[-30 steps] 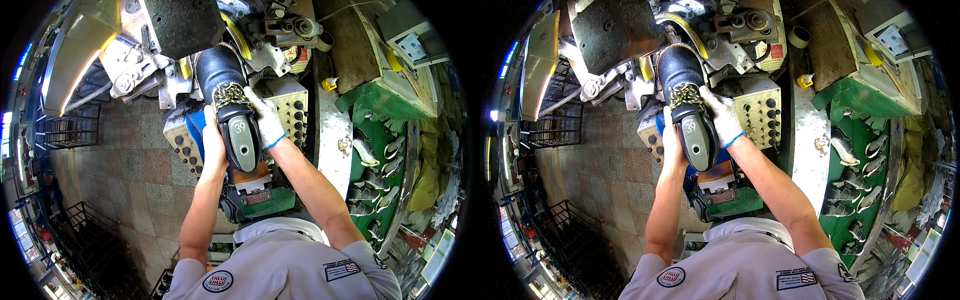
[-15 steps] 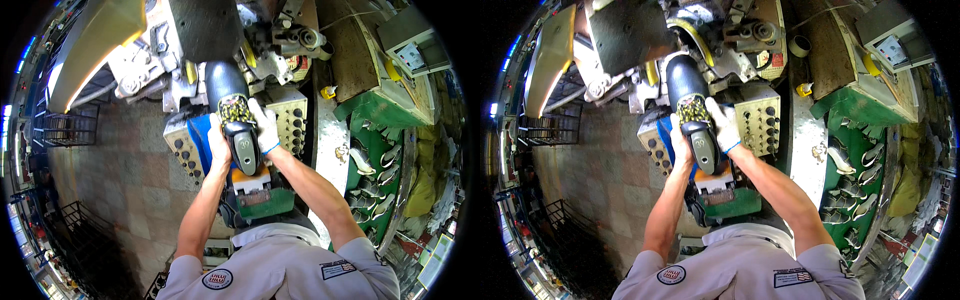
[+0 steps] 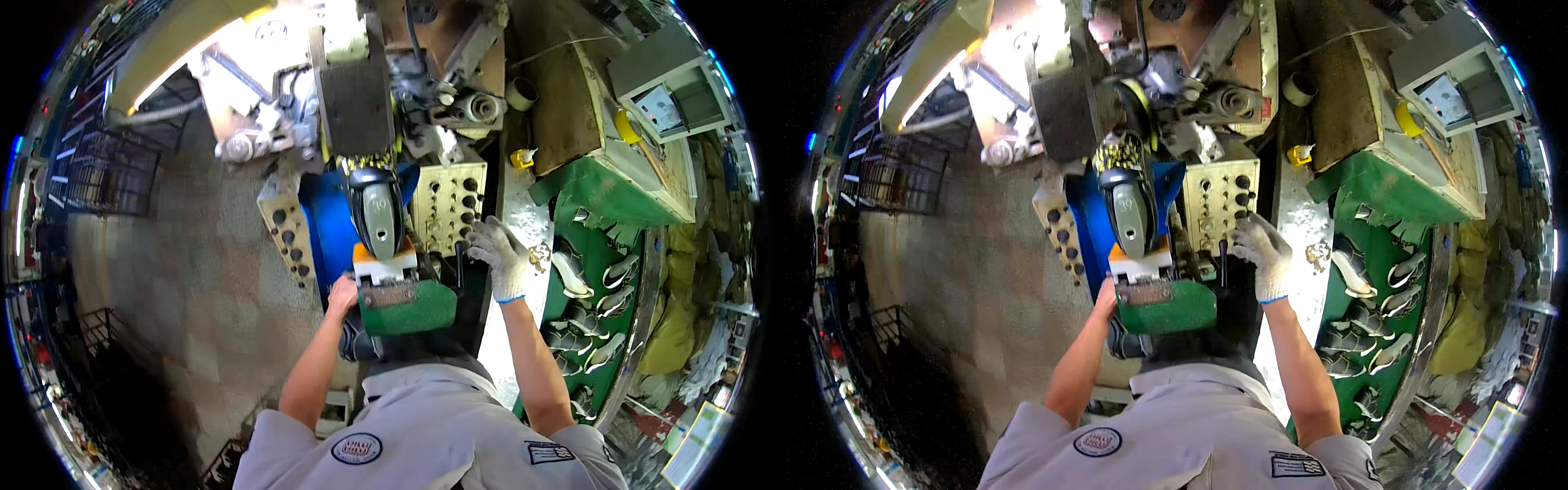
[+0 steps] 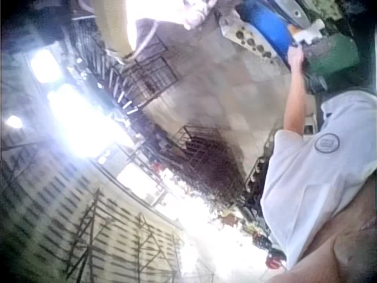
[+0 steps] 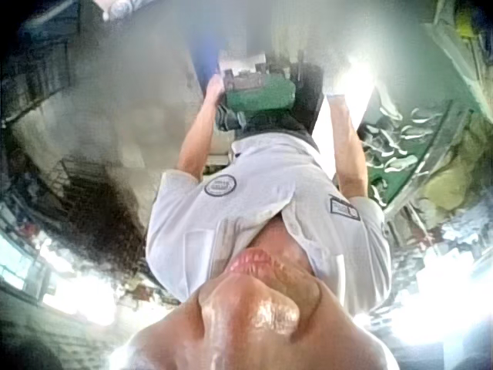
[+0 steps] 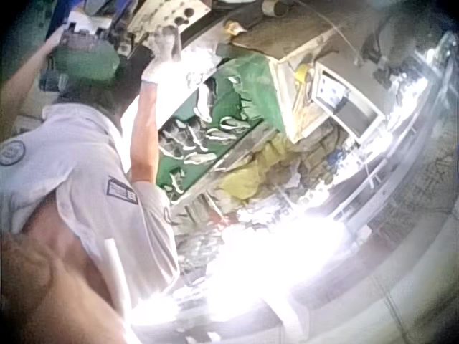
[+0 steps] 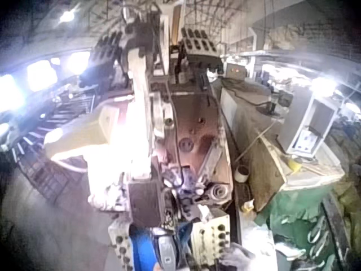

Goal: The person places a shoe into a lasting machine to shape the toe, removes it, and then places it onto a moving green conveyor belt alongside other shoes.

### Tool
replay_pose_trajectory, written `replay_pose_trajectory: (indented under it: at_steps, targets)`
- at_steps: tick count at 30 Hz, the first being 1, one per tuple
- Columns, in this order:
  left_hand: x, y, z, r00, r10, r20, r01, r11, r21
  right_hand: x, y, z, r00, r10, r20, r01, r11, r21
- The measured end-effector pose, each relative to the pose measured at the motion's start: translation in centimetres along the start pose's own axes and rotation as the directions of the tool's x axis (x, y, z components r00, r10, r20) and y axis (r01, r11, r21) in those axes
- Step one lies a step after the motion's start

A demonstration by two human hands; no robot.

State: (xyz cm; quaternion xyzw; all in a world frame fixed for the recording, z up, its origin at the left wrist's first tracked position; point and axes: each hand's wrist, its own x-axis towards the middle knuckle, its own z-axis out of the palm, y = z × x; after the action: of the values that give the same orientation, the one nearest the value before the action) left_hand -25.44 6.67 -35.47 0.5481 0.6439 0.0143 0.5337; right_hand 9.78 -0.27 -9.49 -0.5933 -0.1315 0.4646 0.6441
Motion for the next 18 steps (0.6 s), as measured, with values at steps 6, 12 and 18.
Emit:
replay_pose_trajectory:
  at_steps: [6,12,18]
  targets:
    - [0.9,-3.9,1.5,0.999,0.035,0.037,-0.034,0.999,-0.020,-3.4,1.8,-4.5,0.996,0.093,0.016,-0.093,0.995,-0.025]
    - [-20.1,10.7,-9.4,0.970,0.128,-0.208,-0.108,0.988,0.107,-6.9,-1.0,-4.7,0.994,0.006,0.111,0.008,0.992,-0.125]
    - [-32.5,21.0,-15.0,0.871,0.424,-0.248,-0.488,0.697,-0.525,-12.7,-4.9,5.2,0.781,-0.171,0.601,0.160,0.985,0.072]
